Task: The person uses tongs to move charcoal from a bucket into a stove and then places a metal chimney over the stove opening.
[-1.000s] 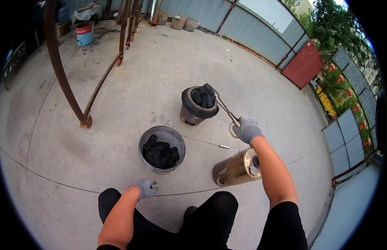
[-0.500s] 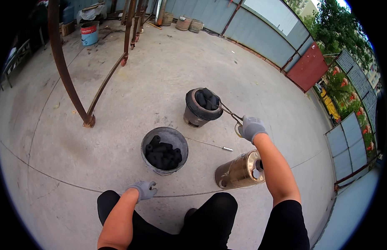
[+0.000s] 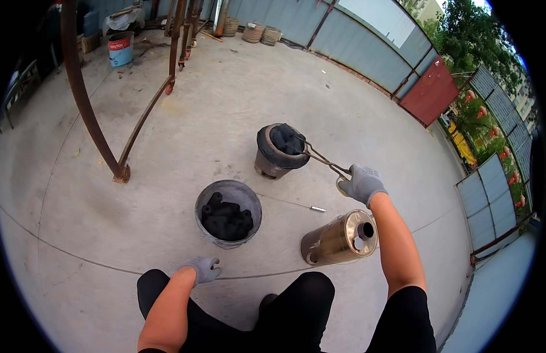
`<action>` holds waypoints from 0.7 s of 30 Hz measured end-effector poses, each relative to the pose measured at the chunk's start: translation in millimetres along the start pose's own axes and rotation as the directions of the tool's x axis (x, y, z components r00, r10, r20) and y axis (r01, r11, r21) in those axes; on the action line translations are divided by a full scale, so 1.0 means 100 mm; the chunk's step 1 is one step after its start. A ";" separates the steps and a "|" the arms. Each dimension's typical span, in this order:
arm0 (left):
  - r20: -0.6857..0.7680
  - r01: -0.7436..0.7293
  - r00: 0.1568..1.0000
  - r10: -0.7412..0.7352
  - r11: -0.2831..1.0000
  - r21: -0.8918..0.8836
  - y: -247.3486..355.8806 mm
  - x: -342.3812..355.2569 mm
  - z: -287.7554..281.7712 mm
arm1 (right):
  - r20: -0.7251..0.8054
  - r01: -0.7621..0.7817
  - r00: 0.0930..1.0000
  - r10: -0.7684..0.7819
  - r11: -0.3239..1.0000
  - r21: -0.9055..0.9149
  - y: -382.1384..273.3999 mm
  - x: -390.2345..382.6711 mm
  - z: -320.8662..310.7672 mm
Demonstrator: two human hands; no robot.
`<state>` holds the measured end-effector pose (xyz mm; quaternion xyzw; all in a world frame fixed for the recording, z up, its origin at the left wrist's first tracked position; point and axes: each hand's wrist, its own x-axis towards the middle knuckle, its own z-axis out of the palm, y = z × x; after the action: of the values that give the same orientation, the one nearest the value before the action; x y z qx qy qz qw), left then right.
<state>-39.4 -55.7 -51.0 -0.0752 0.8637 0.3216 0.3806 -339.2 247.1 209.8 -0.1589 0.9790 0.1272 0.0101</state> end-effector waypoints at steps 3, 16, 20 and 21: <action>0.001 0.019 1.000 -0.019 0.999 -0.040 -0.02 0.02 0.03 | -0.004 -0.042 0.999 0.042 0.996 0.073 0.07 -0.11 -0.09; 0.026 0.000 1.000 -0.001 1.000 0.021 -0.02 0.12 0.03 | 0.143 -0.260 0.964 0.226 0.672 0.693 -0.24 0.43 0.75; -0.003 -0.025 1.000 0.025 1.000 0.010 -0.11 0.14 0.09 | 0.136 -0.262 0.945 0.296 0.444 0.857 -0.25 0.39 0.77; -0.010 -0.019 1.000 0.019 1.000 0.008 -0.11 0.12 0.09 | 0.132 -0.256 0.948 0.289 0.451 0.855 -0.25 0.35 0.75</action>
<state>-38.3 -57.5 -68.9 -0.0673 0.8676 0.3215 0.3735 -366.5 232.6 128.9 0.0245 0.9228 -0.3811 0.0512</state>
